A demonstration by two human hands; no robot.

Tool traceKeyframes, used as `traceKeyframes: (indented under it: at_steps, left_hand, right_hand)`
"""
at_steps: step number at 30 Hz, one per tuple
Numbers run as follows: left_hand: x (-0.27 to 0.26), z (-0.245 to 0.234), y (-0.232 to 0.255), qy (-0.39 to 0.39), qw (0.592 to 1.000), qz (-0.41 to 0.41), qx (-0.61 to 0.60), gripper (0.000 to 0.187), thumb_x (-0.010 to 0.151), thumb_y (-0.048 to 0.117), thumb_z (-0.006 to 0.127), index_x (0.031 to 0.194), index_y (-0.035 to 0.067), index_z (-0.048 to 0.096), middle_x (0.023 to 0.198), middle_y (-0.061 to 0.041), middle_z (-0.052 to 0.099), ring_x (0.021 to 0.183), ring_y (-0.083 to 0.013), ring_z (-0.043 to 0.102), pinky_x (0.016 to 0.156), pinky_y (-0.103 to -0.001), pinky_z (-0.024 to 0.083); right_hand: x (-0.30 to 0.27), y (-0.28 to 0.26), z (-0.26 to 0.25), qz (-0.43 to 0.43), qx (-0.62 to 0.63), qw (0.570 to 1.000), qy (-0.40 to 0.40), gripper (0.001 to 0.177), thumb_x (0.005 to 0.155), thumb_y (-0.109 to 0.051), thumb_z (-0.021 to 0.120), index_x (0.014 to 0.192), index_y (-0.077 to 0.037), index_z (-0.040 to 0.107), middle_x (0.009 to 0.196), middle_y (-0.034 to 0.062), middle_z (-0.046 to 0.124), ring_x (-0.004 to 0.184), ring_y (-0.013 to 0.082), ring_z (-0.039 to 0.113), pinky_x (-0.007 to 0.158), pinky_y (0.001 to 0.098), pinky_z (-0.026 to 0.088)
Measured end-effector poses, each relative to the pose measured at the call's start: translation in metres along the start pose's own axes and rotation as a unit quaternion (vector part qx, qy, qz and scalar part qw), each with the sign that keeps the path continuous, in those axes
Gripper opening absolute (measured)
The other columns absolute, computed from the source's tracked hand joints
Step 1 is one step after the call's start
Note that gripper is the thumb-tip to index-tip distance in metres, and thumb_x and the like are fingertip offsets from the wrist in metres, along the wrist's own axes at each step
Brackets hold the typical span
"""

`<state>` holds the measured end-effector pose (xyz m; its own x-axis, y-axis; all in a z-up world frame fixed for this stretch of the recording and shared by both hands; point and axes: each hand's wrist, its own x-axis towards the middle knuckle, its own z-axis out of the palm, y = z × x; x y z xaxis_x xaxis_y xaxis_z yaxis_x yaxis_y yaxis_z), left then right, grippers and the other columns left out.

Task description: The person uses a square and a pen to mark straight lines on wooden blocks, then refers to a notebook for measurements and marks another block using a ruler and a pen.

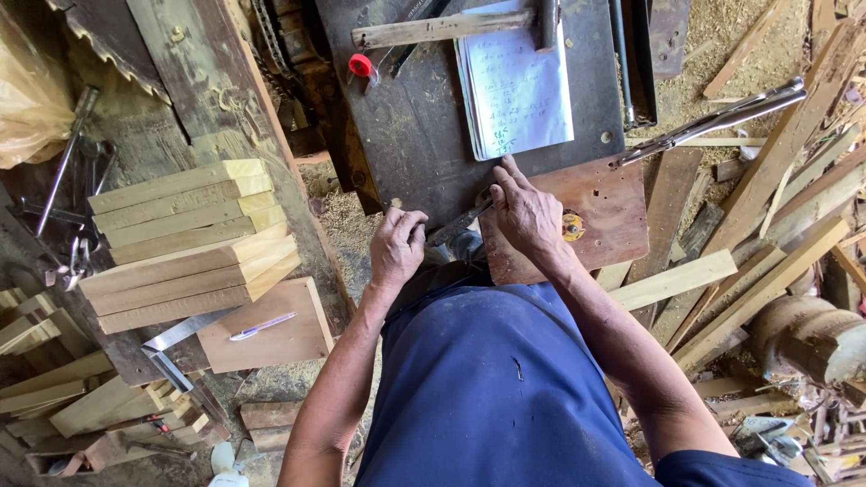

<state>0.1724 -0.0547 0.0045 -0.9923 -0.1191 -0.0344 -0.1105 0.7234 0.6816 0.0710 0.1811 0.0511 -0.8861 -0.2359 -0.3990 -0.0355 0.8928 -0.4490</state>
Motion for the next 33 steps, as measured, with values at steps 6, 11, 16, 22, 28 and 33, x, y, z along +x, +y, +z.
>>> traceKeyframes:
  at_steps: [6, 11, 16, 22, 28, 33]
  left_hand:
    - [0.002, -0.004, 0.006, -0.006, 1.0, -0.008, -0.009, 0.02, 0.088, 0.012, 0.071, 0.102, 0.026, 0.07, 0.089, -0.002, 0.06, 0.084, -0.0286, 0.071, 0.075, -0.04, 0.059]
    - [0.001, -0.002, 0.004, -0.008, 1.0, -0.01, -0.01, 0.019, 0.089, 0.012, 0.071, 0.102, 0.025, 0.07, 0.089, -0.002, 0.061, 0.085, -0.0286, 0.071, 0.075, -0.04, 0.059]
    - [0.001, -0.005, 0.007, -0.006, 1.0, -0.007, -0.004, 0.019, 0.088, 0.012, 0.071, 0.103, 0.024, 0.07, 0.089, -0.005, 0.06, 0.084, -0.0315, 0.07, 0.075, -0.043, 0.059]
    - [0.001, -0.004, 0.005, -0.004, 1.0, -0.005, 0.003, 0.019, 0.088, 0.013, 0.071, 0.102, 0.026, 0.069, 0.088, -0.004, 0.06, 0.084, -0.0313, 0.07, 0.075, -0.043, 0.059]
    - [0.001, -0.004, 0.005, -0.006, 1.0, -0.01, 0.003, 0.02, 0.087, 0.013, 0.071, 0.102, 0.026, 0.069, 0.088, -0.003, 0.06, 0.083, -0.0305, 0.07, 0.075, -0.043, 0.058]
    - [0.002, -0.004, 0.004, -0.004, 1.0, -0.001, 0.002, 0.02, 0.087, 0.012, 0.071, 0.102, 0.026, 0.069, 0.087, -0.004, 0.059, 0.082, -0.0307, 0.069, 0.074, -0.043, 0.058]
  right_hand:
    - [0.0, -0.003, 0.001, -0.007, 0.016, 1.0, 0.019, 0.049, 0.104, -0.038, 0.047, 0.152, -0.029, 0.042, 0.16, -0.0045, 0.043, 0.09, 0.0541, 0.07, 0.082, 0.0661, 0.059]
    - [0.005, 0.002, 0.011, -0.055, 0.006, 0.997, 0.059, 0.054, 0.103, -0.041, 0.053, 0.15, -0.015, 0.048, 0.146, 0.0061, 0.048, 0.088, 0.0517, 0.07, 0.076, 0.0658, 0.06]
    - [0.008, 0.001, 0.011, -0.057, -0.002, 0.997, 0.05, 0.055, 0.102, -0.042, 0.054, 0.147, -0.011, 0.053, 0.144, 0.0069, 0.046, 0.089, 0.0516, 0.069, 0.076, 0.0659, 0.06]
    - [0.008, -0.004, 0.004, -0.012, 0.011, 1.0, 0.014, 0.056, 0.102, -0.049, 0.051, 0.147, -0.017, 0.053, 0.132, 0.0083, 0.044, 0.089, 0.0558, 0.068, 0.081, 0.0668, 0.058]
    - [0.011, -0.002, 0.004, 0.029, 0.017, 0.999, -0.012, 0.056, 0.101, -0.055, 0.052, 0.149, -0.025, 0.052, 0.116, 0.0099, 0.045, 0.087, 0.0586, 0.068, 0.081, 0.0657, 0.057]
    - [0.011, -0.006, 0.0, 0.034, 0.031, 0.999, -0.017, 0.056, 0.1, -0.052, 0.054, 0.149, -0.025, 0.052, 0.117, 0.0135, 0.045, 0.089, 0.0617, 0.067, 0.083, 0.0668, 0.056]
